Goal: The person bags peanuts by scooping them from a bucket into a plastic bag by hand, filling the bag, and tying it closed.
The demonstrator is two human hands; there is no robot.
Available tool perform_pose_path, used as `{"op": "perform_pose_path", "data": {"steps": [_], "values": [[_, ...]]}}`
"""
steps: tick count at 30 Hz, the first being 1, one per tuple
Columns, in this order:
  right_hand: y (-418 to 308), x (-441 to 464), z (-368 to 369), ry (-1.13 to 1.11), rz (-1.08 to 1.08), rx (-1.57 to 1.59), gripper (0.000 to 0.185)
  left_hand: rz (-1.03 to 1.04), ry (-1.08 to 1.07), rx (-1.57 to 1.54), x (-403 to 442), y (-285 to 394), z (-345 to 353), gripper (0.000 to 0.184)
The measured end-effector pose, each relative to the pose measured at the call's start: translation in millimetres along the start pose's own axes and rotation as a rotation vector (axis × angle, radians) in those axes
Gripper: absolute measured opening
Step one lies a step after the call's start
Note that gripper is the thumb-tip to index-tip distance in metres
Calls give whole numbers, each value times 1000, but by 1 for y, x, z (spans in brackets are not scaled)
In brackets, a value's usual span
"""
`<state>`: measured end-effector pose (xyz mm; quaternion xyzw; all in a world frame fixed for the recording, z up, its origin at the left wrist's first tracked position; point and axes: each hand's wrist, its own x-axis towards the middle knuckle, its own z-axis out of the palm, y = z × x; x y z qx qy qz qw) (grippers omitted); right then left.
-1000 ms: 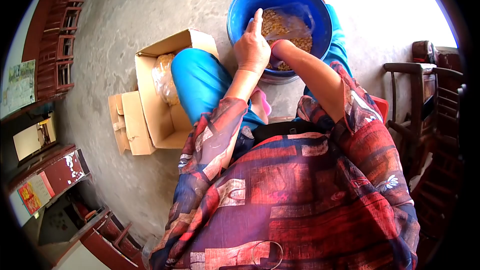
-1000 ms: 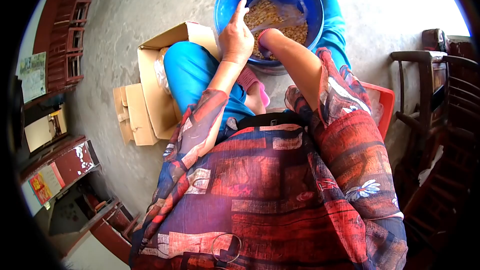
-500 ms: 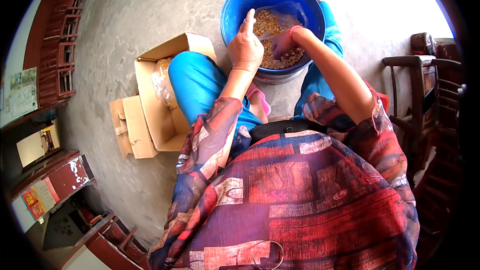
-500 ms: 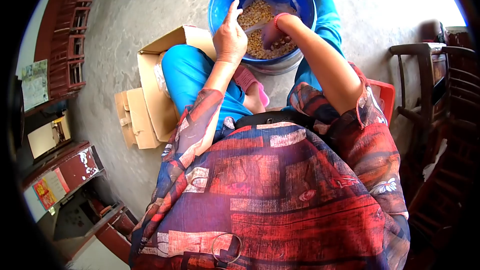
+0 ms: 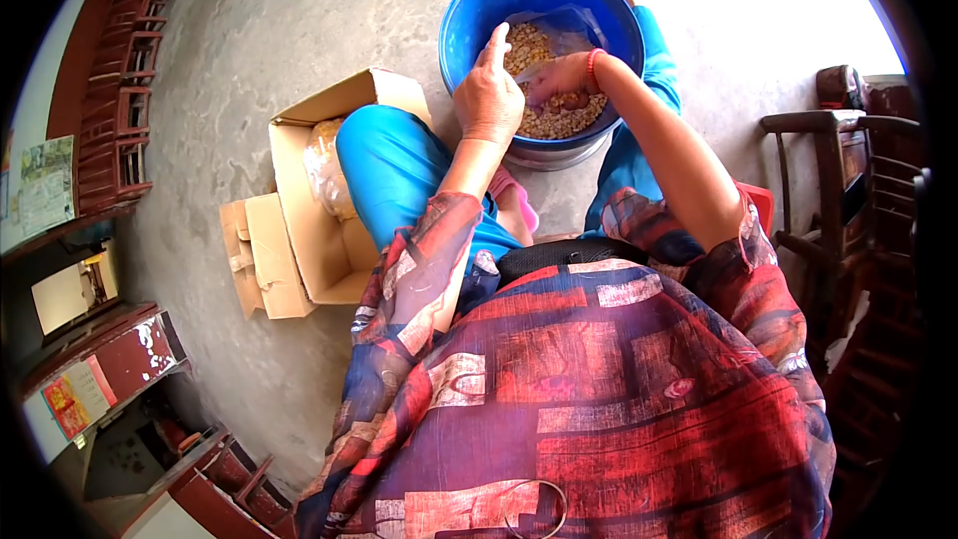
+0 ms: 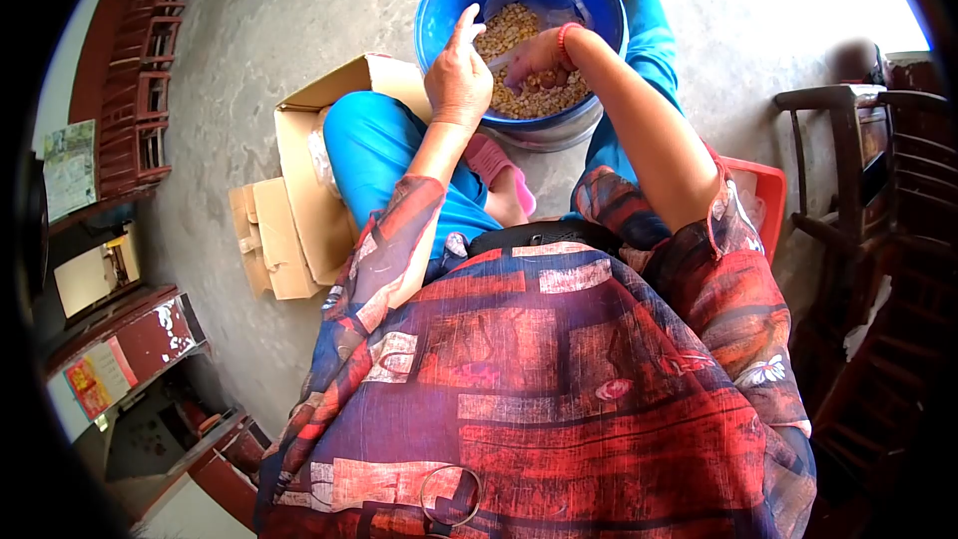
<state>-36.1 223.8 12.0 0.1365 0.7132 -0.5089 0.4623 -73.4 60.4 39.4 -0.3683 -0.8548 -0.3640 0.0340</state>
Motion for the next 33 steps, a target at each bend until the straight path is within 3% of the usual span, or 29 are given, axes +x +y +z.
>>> {"op": "perform_pose_path", "data": {"steps": [2, 5, 7, 9, 10, 13, 14, 15, 16, 18, 19, 21, 23, 29, 31, 33], "values": [[-2, -8, -5, 18, -115, 189, 19, -4, 2, -4, 0, 1, -1, 53], [-14, -23, -11, 109, -118, 310, 17, -6, -1, 11, 0, 1, -1, 53], [-13, -11, -18, 200, -146, 310, 19, -10, 1, 20, 0, 0, 0, 53], [-3, 23, -33, 496, -152, 385, 24, -13, 2, 29, 1, 0, 1, 53], [11, 45, -50, 518, -247, 315, 30, -12, 1, 22, 1, 1, 0, 53], [4, 57, -58, 599, -187, 318, 34, -11, 1, 22, 1, 1, 0, 53], [7, 48, -60, 570, -446, -444, 37, -10, 2, 26, 1, 0, 0, 53], [11, 38, -62, 792, -734, -1166, 40, -11, 1, 26, 1, 0, 1, 53], [2, 39, -57, 831, -521, -599, 39, -7, 5, 19, 1, 0, 1, 54], [-3, 25, -55, 853, -283, -77, 34, -6, 8, 10, 1, -1, 1, 54], [2, 20, -57, 939, -312, -52, 29, 0, 11, 9, 1, -1, 1, 54], [15, 8, -57, 1197, -352, -338, 24, 7, 13, 7, 1, -1, 1, 55], [21, -1, -50, 1366, -282, -428, 22, 12, 20, -2, 1, -1, 1, 55], [25, -16, -14, 1330, -73, -533, 34, 2, -6, -8, 0, 0, 0, 51], [27, -14, -10, 1155, 59, -600, 40, -6, -17, 0, 0, 0, -1, 50], [35, -7, -17, 1114, 2, -674, 40, -13, -29, 3, 0, 1, -1, 49]]}}
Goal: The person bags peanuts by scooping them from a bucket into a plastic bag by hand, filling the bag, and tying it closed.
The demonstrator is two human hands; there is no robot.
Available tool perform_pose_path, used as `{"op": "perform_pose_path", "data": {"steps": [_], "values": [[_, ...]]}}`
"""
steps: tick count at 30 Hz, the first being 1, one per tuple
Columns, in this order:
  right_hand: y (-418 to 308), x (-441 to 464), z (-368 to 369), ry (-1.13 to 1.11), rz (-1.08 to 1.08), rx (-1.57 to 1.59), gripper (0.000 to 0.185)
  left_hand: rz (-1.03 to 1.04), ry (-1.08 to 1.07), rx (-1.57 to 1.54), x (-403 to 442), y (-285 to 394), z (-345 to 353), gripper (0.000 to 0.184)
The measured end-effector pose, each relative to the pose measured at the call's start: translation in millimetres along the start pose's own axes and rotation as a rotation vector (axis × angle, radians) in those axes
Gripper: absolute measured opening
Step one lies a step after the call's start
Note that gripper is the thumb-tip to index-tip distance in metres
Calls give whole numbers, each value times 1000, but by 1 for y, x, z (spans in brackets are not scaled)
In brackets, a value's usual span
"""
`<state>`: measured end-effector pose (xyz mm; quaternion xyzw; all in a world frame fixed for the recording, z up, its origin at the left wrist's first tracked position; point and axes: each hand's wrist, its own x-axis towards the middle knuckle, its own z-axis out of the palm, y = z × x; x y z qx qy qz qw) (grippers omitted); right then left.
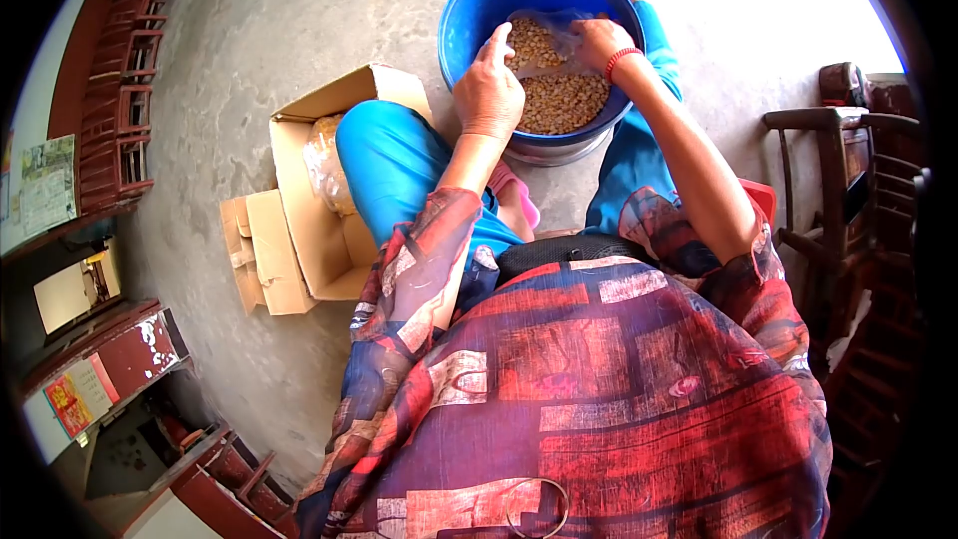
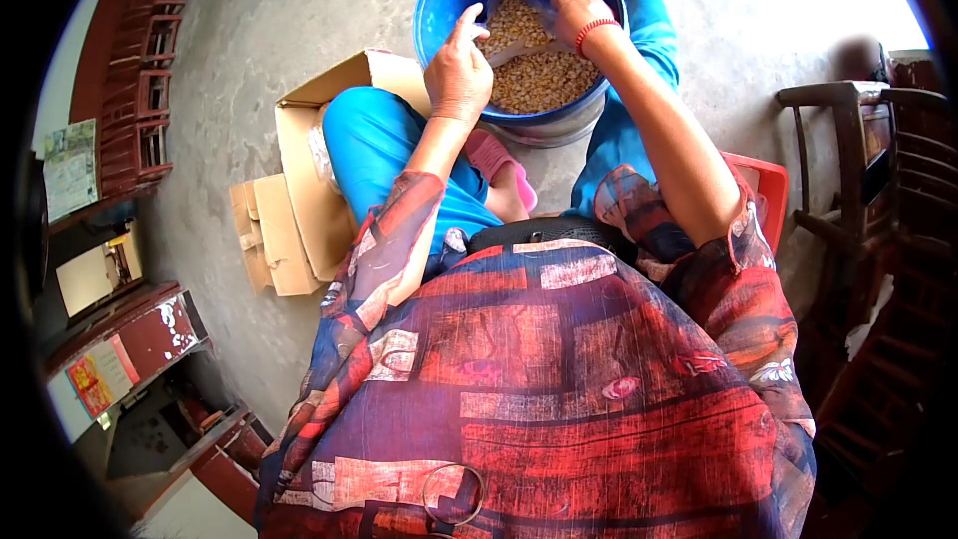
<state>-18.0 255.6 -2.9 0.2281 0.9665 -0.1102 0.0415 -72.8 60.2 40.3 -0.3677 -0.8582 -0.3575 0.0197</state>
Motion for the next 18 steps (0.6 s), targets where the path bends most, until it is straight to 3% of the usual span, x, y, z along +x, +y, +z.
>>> {"op": "perform_pose_path", "data": {"steps": [6, 9, 11, 12, 15, 18], "values": [[10, 20, 18, -249, -22, 50, 36, -5, -11, -13, 0, 0, -1, 44], [7, 15, 6, -95, -45, 200, 28, -4, -50, 11, -1, 1, -2, 43], [4, 5, -11, -31, -140, 992, 19, -8, -50, 9, 0, 1, -2, 41], [0, -4, -21, 31, -93, 1083, 15, -9, -48, 9, -1, 1, -2, 41], [-8, -25, -41, 37, -38, 1207, 16, -25, -40, -17, -1, 2, -2, 40], [-22, -53, -47, 192, -253, 1111, 15, -26, -39, 8, -2, 1, -1, 37]]}}
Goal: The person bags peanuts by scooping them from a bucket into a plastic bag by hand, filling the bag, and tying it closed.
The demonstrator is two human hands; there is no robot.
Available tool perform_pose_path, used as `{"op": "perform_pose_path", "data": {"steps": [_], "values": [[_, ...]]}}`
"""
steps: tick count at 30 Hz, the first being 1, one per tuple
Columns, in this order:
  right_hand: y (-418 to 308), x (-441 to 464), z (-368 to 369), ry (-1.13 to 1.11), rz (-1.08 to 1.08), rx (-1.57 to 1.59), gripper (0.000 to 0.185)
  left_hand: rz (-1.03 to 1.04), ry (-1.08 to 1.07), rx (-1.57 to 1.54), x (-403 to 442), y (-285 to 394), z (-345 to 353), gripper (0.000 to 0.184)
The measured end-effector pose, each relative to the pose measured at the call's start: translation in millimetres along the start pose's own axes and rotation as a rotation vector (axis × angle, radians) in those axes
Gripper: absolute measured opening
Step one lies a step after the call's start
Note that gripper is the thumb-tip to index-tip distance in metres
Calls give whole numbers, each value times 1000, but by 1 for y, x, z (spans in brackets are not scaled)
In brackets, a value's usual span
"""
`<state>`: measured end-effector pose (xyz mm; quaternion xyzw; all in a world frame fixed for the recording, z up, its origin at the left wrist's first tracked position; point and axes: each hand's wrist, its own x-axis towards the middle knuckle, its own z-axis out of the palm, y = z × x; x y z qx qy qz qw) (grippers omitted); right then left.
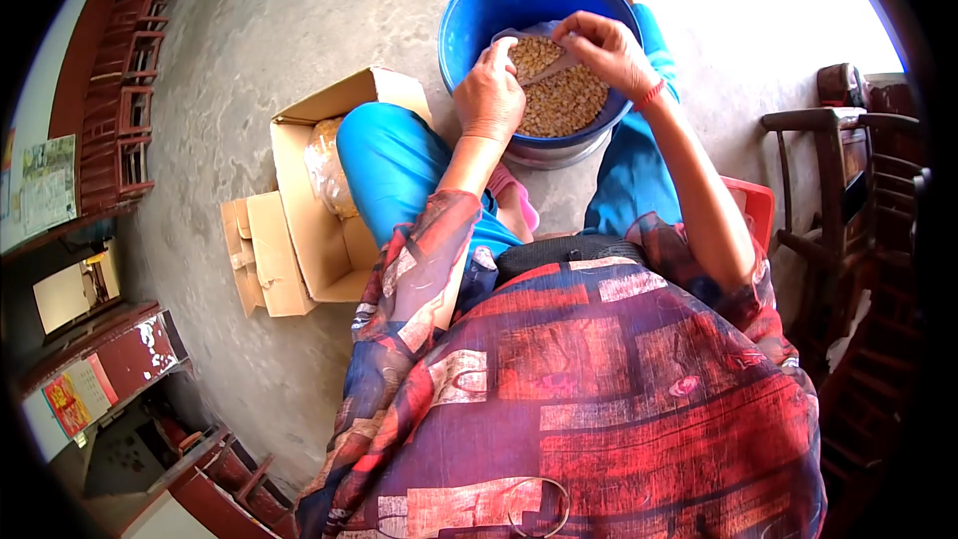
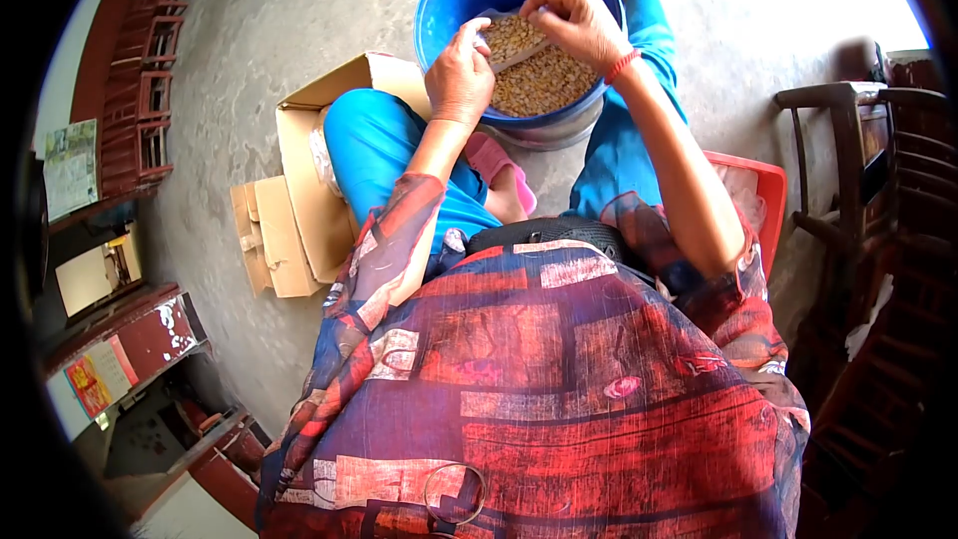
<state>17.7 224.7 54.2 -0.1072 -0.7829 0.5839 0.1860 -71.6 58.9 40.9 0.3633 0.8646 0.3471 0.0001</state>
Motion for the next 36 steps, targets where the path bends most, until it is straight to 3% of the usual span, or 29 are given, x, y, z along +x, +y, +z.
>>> {"op": "perform_pose_path", "data": {"steps": [2, 3, 6, 9, 12, 14, 17, 18, 20, 22, 24, 25, 30, 33, 36], "values": [[4, -21, 7, 3, 54, 59, 15, 19, -19, 0, 1, -1, 0, 35], [1, -31, 4, -29, 103, -126, 14, 0, -54, 2, 0, 0, -1, 28], [-3, -36, 12, 87, -55, -299, 13, 19, -104, 59, -1, -2, 1, 28], [-3, -34, 18, 155, -125, -274, 16, -42, -195, 140, 2, 3, -1, 33], [-4, -37, 17, 62, -166, -363, 19, -83, -369, 170, 5, 7, -7, 38], [-2, -39, 16, 37, -231, -430, 19, -42, -353, 171, 7, -2, -2, 40], [-5, -39, 15, -98, -299, -573, 16, -212, -449, -340, 21, -12, 5, 40], [-5, -39, 15, -90, -298, -575, 16, -383, -487, -602, 23, -12, 9, 37], [-2, -37, 16, -119, -354, -412, 15, -483, -516, -859, 22, -11, 21, 35], [0, -36, 12, -265, -244, -498, 21, -574, -555, -900, 17, -7, 30, 33], [-2, -41, 13, -278, -249, -518, 18, -492, -502, -1057, 19, -8, 32, 36], [3, -42, 16, -199, -345, -549, 15, -578, -455, -1162, 18, -4, 31, 40], [2, -40, 20, -156, -358, -531, 12, -502, -445, -1237, 19, -13, 25, 37], [-3, -41, 23, -269, -114, -639, 11, -482, -455, -1275, 18, -15, 26, 35], [-1, -43, 31, -118, -30, -714, 11, -490, -420, -1254, 17, -18, 25, 32]]}}
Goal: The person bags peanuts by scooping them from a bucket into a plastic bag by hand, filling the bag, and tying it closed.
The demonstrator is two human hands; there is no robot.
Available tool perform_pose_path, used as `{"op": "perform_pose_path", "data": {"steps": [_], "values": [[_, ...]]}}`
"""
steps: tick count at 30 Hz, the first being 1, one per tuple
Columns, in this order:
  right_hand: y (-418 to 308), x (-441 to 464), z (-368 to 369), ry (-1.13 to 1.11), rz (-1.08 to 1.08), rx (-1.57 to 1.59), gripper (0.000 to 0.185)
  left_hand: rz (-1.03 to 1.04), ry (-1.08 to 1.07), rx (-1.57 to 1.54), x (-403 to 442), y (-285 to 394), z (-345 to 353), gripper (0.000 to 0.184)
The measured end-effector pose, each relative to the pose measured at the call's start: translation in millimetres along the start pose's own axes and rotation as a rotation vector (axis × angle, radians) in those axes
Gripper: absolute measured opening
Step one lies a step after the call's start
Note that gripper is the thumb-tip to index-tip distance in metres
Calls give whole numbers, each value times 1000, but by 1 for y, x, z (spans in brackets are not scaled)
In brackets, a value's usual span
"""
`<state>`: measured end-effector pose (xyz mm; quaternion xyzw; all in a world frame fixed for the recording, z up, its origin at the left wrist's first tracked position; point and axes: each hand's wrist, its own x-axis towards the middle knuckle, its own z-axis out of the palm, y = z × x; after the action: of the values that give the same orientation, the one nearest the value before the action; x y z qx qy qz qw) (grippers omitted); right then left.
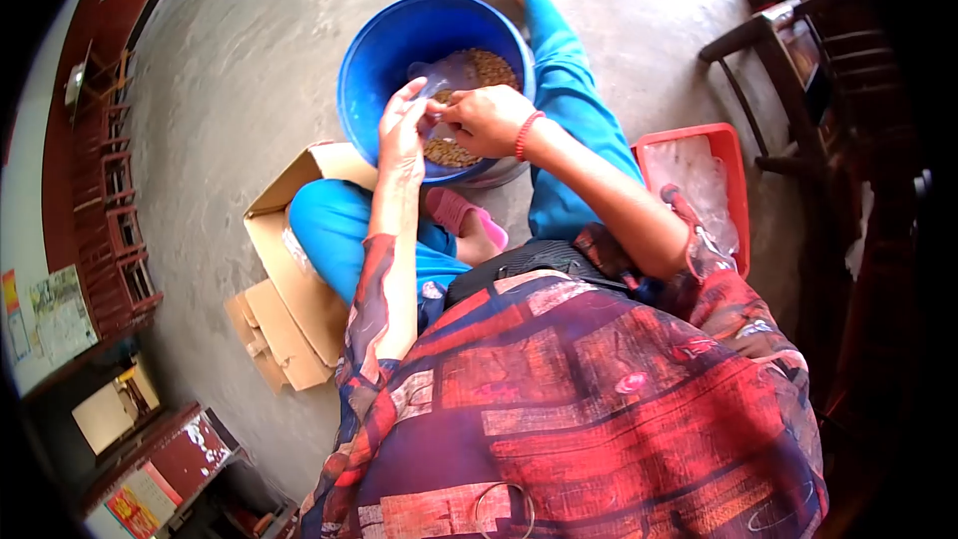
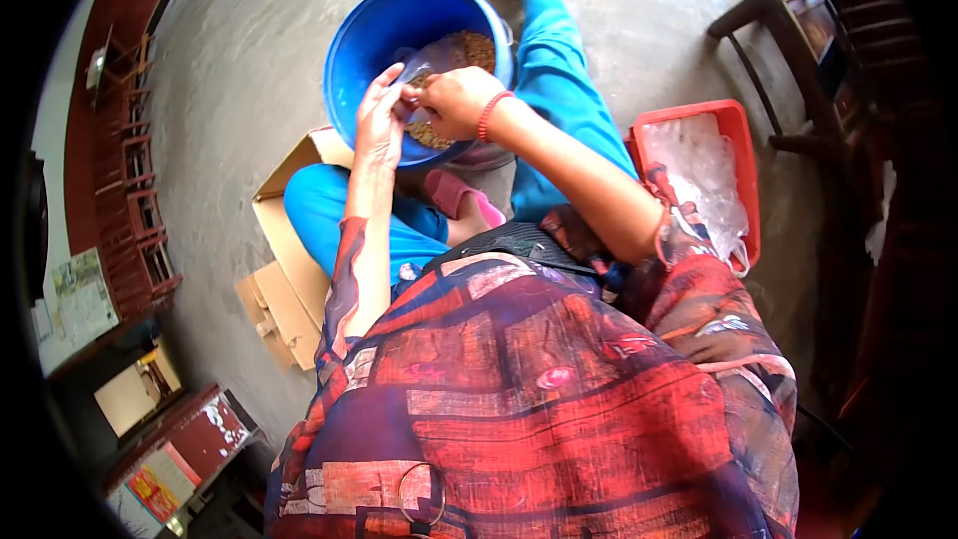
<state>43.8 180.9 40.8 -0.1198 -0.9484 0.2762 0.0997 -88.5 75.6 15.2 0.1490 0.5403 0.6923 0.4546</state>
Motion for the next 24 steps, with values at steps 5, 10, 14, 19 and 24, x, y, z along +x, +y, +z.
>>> {"op": "perform_pose_path", "data": {"steps": [5, 10, 14, 19, 24], "values": [[6, 0, 4, 154, 22, 63, 13, -32, 166, 235, -3, 2, 7, 24], [7, 6, 8, -101, 114, -76, 20, -82, 57, 509, -4, -12, 13, 14], [7, 8, 8, -109, 134, -95, 24, 11, -10, 658, -3, -18, 5, 13], [4, 8, 4, -131, 139, -115, 23, 87, 67, 644, -9, -13, 10, 20], [-4, 7, -6, -193, 168, -63, 28, 21, 67, 369, -10, -9, 21, 59]]}}
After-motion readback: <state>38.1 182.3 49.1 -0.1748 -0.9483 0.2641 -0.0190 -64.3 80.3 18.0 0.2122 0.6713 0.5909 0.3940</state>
